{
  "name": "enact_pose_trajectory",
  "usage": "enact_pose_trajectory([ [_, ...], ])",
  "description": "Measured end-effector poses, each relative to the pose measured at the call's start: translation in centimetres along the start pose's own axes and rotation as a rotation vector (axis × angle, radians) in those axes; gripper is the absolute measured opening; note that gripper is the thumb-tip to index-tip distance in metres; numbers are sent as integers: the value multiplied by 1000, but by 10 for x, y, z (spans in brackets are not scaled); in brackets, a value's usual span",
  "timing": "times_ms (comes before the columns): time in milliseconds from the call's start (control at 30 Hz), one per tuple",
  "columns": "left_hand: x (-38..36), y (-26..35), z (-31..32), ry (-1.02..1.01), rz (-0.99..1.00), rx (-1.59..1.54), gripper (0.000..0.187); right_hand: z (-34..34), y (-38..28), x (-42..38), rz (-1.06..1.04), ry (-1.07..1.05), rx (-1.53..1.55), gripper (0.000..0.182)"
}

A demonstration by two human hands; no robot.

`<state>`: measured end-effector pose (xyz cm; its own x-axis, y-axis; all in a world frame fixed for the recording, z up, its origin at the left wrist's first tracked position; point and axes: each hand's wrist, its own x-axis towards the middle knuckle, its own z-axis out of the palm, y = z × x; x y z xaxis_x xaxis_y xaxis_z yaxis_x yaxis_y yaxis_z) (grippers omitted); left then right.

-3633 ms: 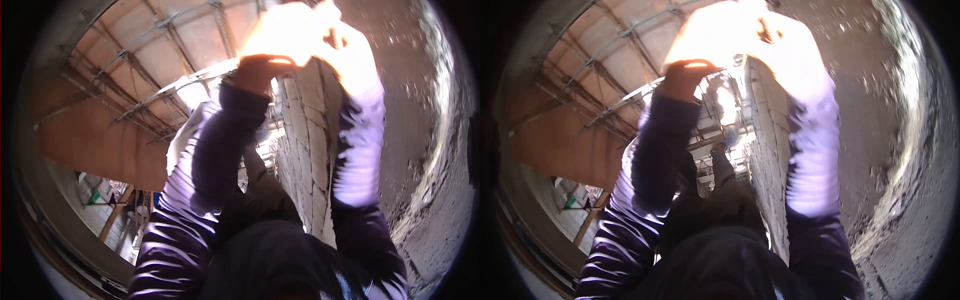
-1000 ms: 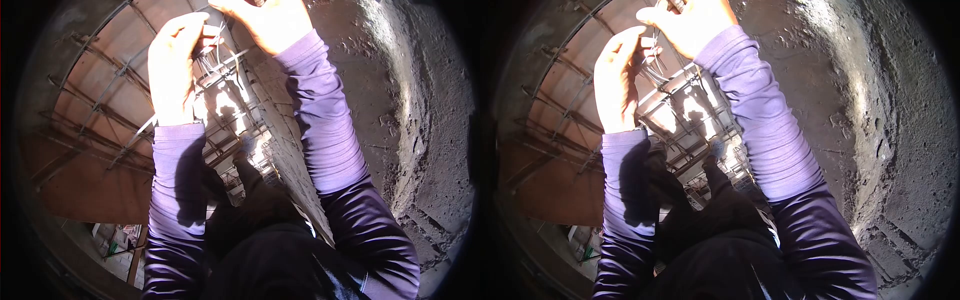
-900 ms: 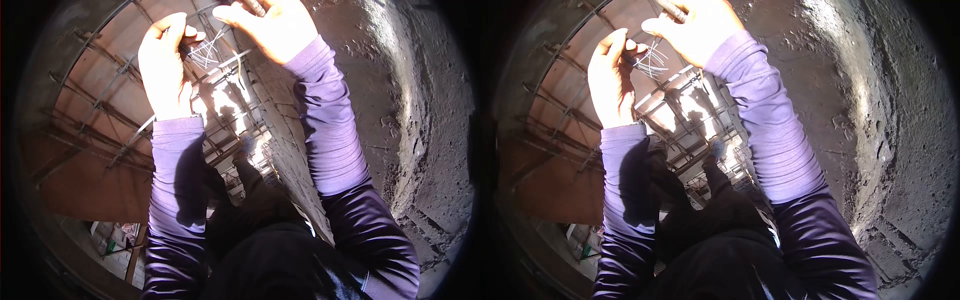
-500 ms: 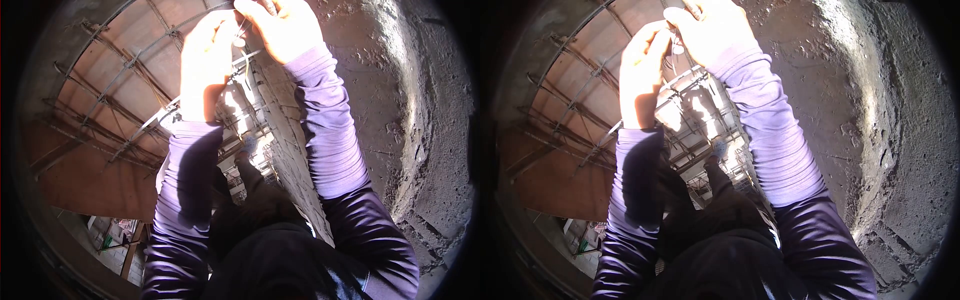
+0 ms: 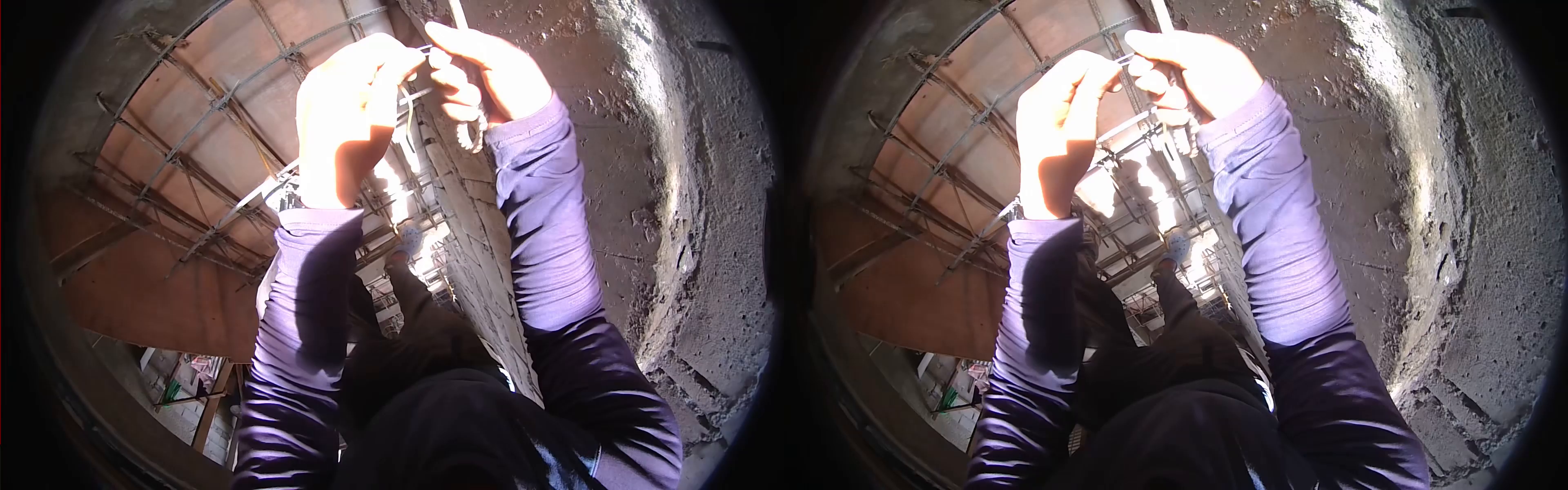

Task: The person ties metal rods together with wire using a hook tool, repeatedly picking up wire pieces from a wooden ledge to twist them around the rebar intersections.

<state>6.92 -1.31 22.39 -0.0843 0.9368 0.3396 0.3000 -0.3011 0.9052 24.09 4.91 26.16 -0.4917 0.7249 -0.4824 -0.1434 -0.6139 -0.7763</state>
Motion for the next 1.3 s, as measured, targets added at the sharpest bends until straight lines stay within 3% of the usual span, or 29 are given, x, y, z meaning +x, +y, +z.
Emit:
enact_pose_trajectory([
  [33, -4, -4, 2, 0, -1, 0, 19, 1, 10, 4, 111, -198, 323, 25],
  [100, -11, -14, 13, 184, -43, -256, 19, 19, 44, -8, 37, -24, 239, 21],
  [133, -10, -13, 15, 182, -43, -261, 19, 16, 55, -2, 36, -19, 238, 21],
  [200, -13, -12, 13, 163, -229, -419, 17, 9, 74, 13, 148, -226, 569, 27],
  [233, -12, -13, 9, 149, -317, -495, 17, 4, 78, 17, 143, -229, 575, 27],
  [267, -10, -27, 5, 57, -89, -20, 16, -2, 79, 20, -17, -207, 396, 29],
  [300, -11, -24, 1, 55, -90, -16, 16, -9, 80, 20, -172, -182, 215, 30],
  [333, -11, -19, -2, -37, -213, -77, 18, -4, 71, 14, -326, -154, 30, 31],
  [367, -11, -16, -3, -132, -334, -140, 20, -9, 51, 3, -89, -188, 532, 32],
  [433, -14, -19, -4, -225, -272, -90, 19, -33, 42, 10, -10, -445, 628, 36],
  [567, -16, -33, -5, -264, -384, -187, 19, -32, 48, 18, 65, -141, 466, 36],
  [633, -15, -46, -3, -180, -368, -179, 19, -18, 56, 3, 60, 262, 176, 33],
  [667, -16, -53, 1, -135, -409, -283, 19, -41, 85, 6, -88, 185, 39, 28],
  [733, -25, -84, 17, -107, -428, -279, 19, -73, 145, -4, -157, 52, 174, 21],
  [767, -34, -109, 26, -71, -450, -278, 19, -64, 140, -29, 52, 189, 11, 20],
  [800, -50, -152, 37, -144, -156, 187, 17, -74, 157, -36, 243, 262, 88, 30],
  [833, -59, -144, 55, 56, -702, -403, 15, -83, 181, -44, 244, 260, 92, 30],
  [900, -69, -164, 75, 174, -1123, -509, 10, -95, 222, -61, 223, 347, 122, 49],
  [967, -70, -181, 95, 201, -1129, -453, 10, -77, 229, -76, 338, 552, 283, 47],
  [1033, -72, -208, 119, 224, -1144, -401, 11, -97, 267, -75, 395, 593, 124, 40],
  [1100, -74, -252, 137, 161, -955, -191, 15, -101, 282, -73, 335, 588, 142, 40],
  [1133, -81, -291, 147, 144, -752, -146, 18, -103, 279, -72, 348, 587, 137, 40],
  [1167, -78, -296, 153, 147, -766, -143, 18, -102, 272, -71, 277, 531, 52, 39],
  [1233, -74, -315, 167, -117, -779, 428, 28, -99, 263, -55, 163, 516, 3, 35],
  [1300, -88, -348, 180, -59, -708, 464, 29, -97, 236, -36, 160, 613, -36, 27],
])
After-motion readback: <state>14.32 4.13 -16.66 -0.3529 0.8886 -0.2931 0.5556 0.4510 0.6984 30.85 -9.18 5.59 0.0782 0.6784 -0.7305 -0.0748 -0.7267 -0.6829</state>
